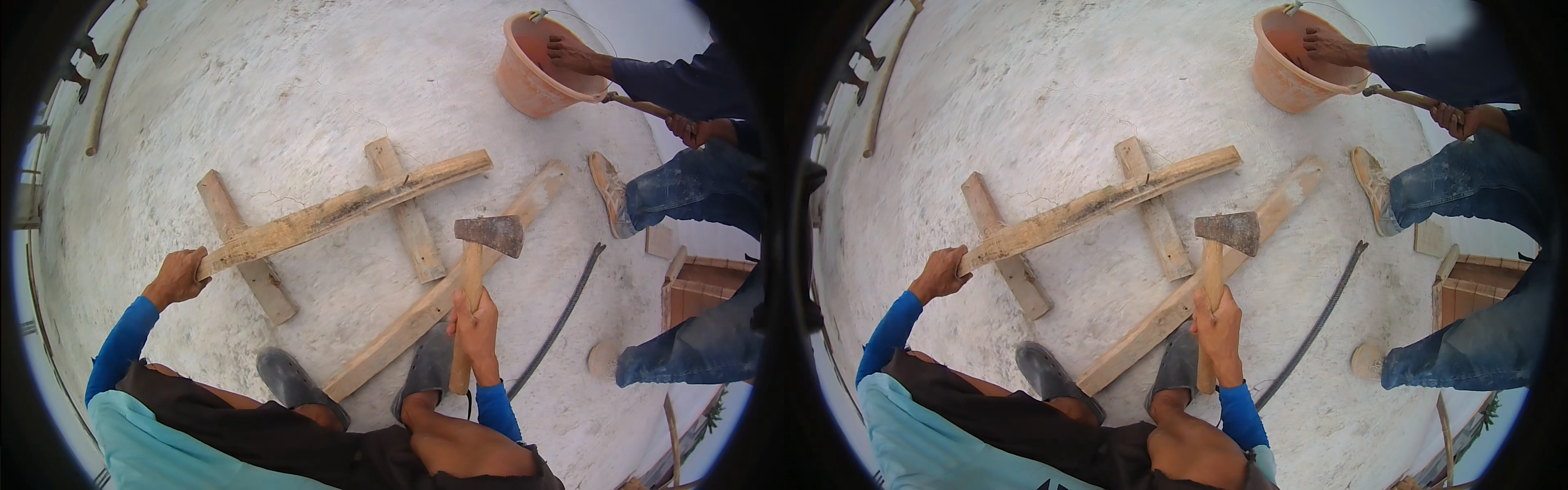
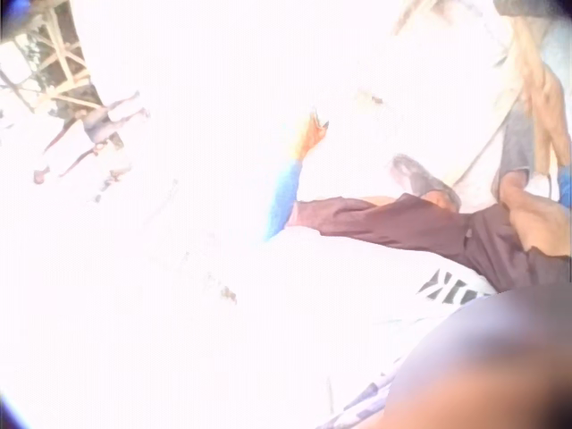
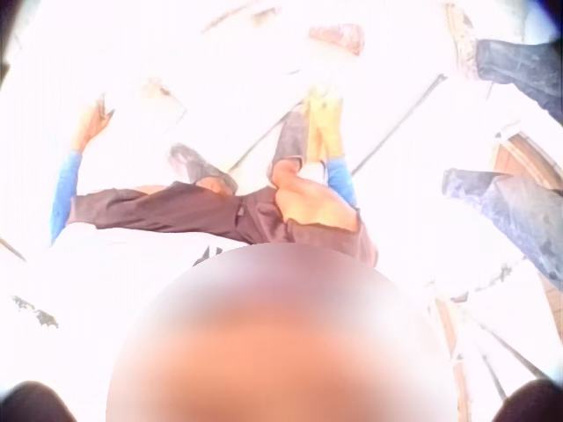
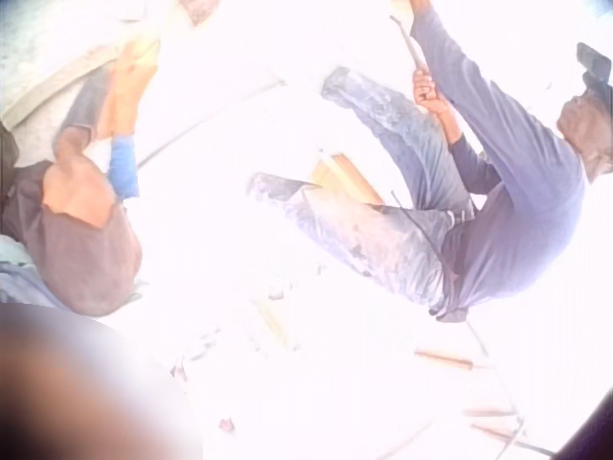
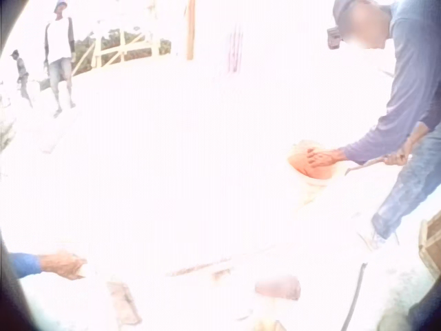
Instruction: The person assembles a wooden frame on a concrete floor using a crowbar to pry and align pieces, then hammers nails to secure them. They repeatedly adjust the frame and hammer nails at different joints to complete the assembly.
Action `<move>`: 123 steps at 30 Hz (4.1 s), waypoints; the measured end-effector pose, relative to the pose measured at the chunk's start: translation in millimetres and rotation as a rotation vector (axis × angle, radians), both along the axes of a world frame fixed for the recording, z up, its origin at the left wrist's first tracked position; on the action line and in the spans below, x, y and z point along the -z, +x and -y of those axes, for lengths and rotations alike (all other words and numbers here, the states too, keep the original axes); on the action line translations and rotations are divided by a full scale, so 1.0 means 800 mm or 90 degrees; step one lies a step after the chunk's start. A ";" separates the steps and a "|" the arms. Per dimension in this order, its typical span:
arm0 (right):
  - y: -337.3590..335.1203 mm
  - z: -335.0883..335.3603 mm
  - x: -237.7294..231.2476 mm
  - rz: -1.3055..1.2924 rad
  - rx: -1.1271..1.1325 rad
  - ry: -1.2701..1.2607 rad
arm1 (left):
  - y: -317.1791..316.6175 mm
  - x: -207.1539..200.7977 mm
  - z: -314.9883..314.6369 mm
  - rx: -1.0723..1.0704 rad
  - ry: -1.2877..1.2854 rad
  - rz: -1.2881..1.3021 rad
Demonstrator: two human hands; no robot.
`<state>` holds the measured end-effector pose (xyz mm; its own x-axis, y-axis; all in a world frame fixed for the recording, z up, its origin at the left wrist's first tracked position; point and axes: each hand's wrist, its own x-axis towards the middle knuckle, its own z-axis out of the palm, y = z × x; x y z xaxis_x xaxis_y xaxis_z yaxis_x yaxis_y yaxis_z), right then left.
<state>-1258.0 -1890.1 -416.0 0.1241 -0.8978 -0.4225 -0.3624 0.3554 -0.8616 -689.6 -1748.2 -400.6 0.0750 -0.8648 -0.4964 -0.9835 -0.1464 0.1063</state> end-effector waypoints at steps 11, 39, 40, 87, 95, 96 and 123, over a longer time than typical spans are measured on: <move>0.046 0.087 0.032 -0.163 -0.143 -0.078 | -0.063 -0.027 0.045 0.077 0.112 0.239; 0.035 0.086 -0.012 -0.090 -0.075 -0.136 | -0.313 0.083 0.252 -0.026 -0.219 -0.082; 0.039 0.091 -0.016 -0.124 -0.096 -0.161 | -0.313 0.087 0.251 -0.040 -0.214 -0.078; 0.066 0.095 -0.122 -0.097 -0.062 -0.292 | -0.304 0.093 0.262 -0.055 -0.235 -0.114; 0.078 0.115 -0.093 -0.229 -0.127 -0.141 | -0.300 0.091 0.280 -0.140 -0.201 -0.100; 0.078 0.121 -0.090 -0.219 -0.143 -0.141 | -0.300 0.092 0.280 -0.136 -0.208 -0.112; 0.087 0.153 -0.091 -0.187 -0.229 -0.262 | -0.292 0.084 0.286 -0.117 -0.241 -0.122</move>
<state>-1188.7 -2012.3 -343.2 0.3805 -0.9179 -0.1126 -0.6405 -0.1738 -0.7480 -923.0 -1976.8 -467.6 0.1824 -0.9688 -0.1677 -0.9020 -0.2328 0.3636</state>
